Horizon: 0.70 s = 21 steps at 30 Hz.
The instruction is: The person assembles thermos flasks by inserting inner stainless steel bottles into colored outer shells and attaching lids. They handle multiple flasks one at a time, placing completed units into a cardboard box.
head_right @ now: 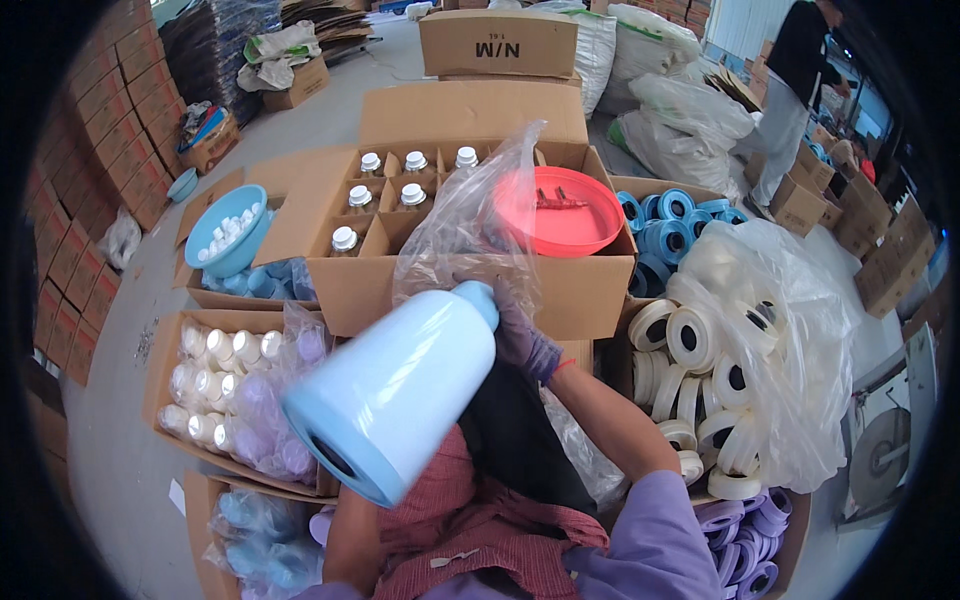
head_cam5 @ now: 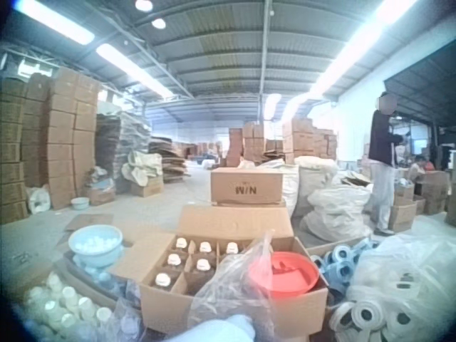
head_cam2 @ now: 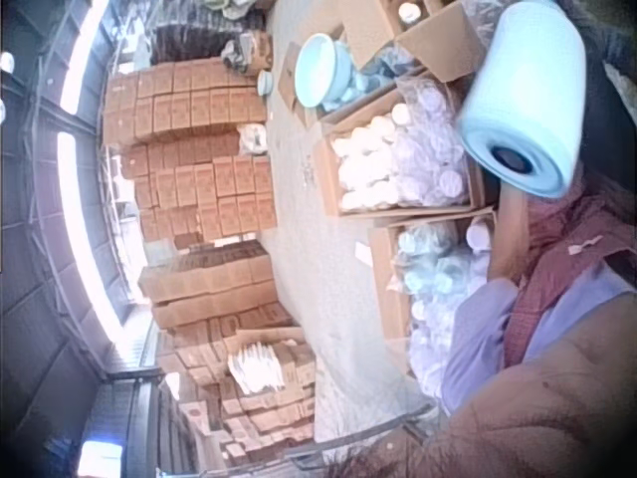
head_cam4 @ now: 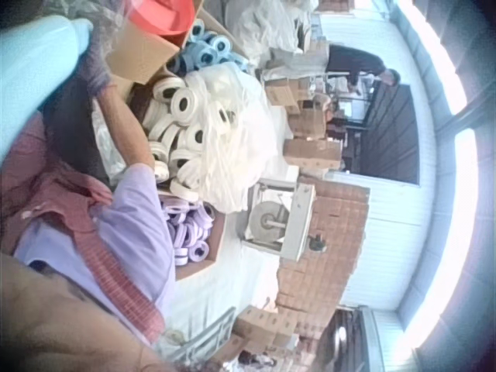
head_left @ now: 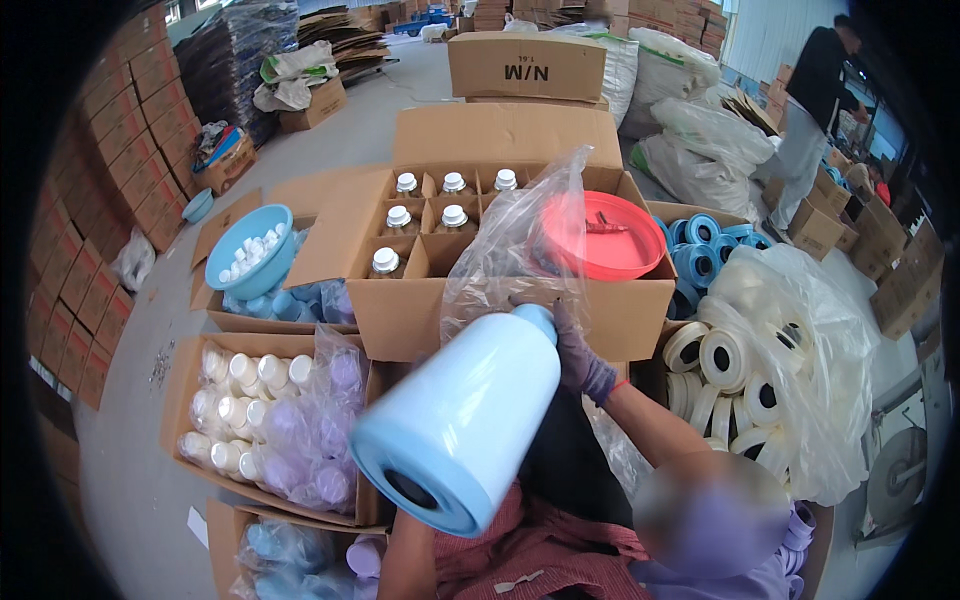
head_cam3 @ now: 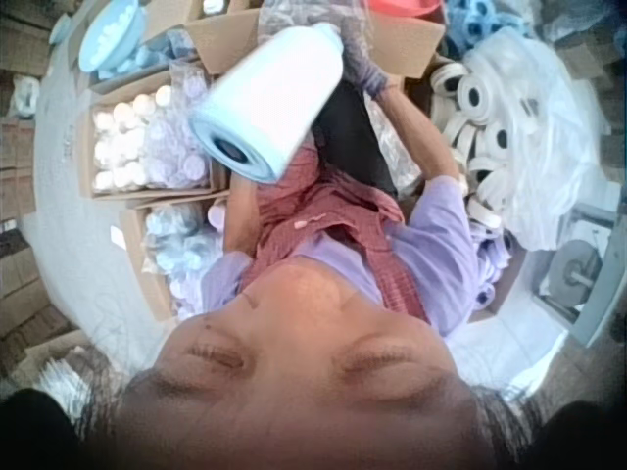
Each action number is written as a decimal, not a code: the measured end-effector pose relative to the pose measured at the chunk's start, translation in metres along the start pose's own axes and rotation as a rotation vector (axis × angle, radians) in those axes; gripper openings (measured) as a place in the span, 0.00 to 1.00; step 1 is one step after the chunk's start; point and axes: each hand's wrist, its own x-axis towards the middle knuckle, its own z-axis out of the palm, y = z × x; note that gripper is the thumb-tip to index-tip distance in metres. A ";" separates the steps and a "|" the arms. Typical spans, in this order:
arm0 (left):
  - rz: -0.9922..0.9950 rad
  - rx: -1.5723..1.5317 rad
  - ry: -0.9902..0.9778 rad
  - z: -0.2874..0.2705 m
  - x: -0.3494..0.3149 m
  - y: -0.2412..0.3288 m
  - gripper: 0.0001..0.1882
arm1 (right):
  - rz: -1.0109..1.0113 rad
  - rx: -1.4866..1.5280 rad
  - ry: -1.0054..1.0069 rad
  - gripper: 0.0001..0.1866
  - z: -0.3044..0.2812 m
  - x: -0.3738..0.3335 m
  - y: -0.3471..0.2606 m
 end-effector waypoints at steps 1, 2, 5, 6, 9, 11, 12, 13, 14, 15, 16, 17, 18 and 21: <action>-0.003 0.099 -0.006 0.005 0.000 0.002 0.29 | -0.034 0.015 -0.044 0.37 -0.002 0.002 -0.004; 0.005 0.217 -0.019 0.008 0.002 0.001 0.33 | -0.068 -0.183 -0.022 0.37 0.001 0.001 -0.009; 0.104 0.733 -0.066 0.018 -0.007 0.016 0.35 | 0.022 -0.608 -0.129 0.37 0.001 -0.006 -0.027; 0.260 0.964 -0.120 0.015 -0.016 0.016 0.35 | 0.080 -0.629 -0.131 0.33 0.006 -0.008 -0.026; 0.373 1.174 -0.316 0.003 -0.033 0.011 0.30 | 0.208 -0.707 -0.079 0.31 0.035 -0.030 -0.030; -0.066 0.684 -0.368 -0.016 -0.037 0.032 0.26 | 0.169 -0.800 -0.080 0.26 0.043 -0.036 -0.030; -0.041 0.711 -0.238 -0.035 -0.031 0.039 0.26 | 0.156 -0.855 -0.061 0.25 0.045 -0.036 -0.032; -0.018 0.737 -0.108 -0.052 -0.020 0.040 0.26 | 0.142 -0.910 -0.041 0.23 0.045 -0.035 -0.034; 0.099 0.875 0.065 -0.052 0.003 0.038 0.24 | 0.081 -0.980 0.087 0.19 0.028 -0.029 -0.031; 0.224 1.011 0.251 -0.054 0.027 0.038 0.23 | 0.082 -0.960 0.132 0.19 0.023 -0.021 -0.028; 0.197 0.930 0.213 -0.082 0.052 0.021 0.24 | 0.083 -0.939 0.178 0.18 0.020 -0.014 -0.025; 0.180 0.845 0.170 -0.101 0.078 0.009 0.26 | 0.075 -0.926 0.222 0.18 0.020 -0.005 -0.027; 0.123 0.839 0.117 -0.094 0.097 0.009 0.24 | 0.134 -1.070 0.211 0.24 0.027 0.001 -0.033; 0.020 0.747 0.038 -0.060 0.136 -0.001 0.20 | -0.069 -1.526 0.150 0.35 0.013 0.011 -0.023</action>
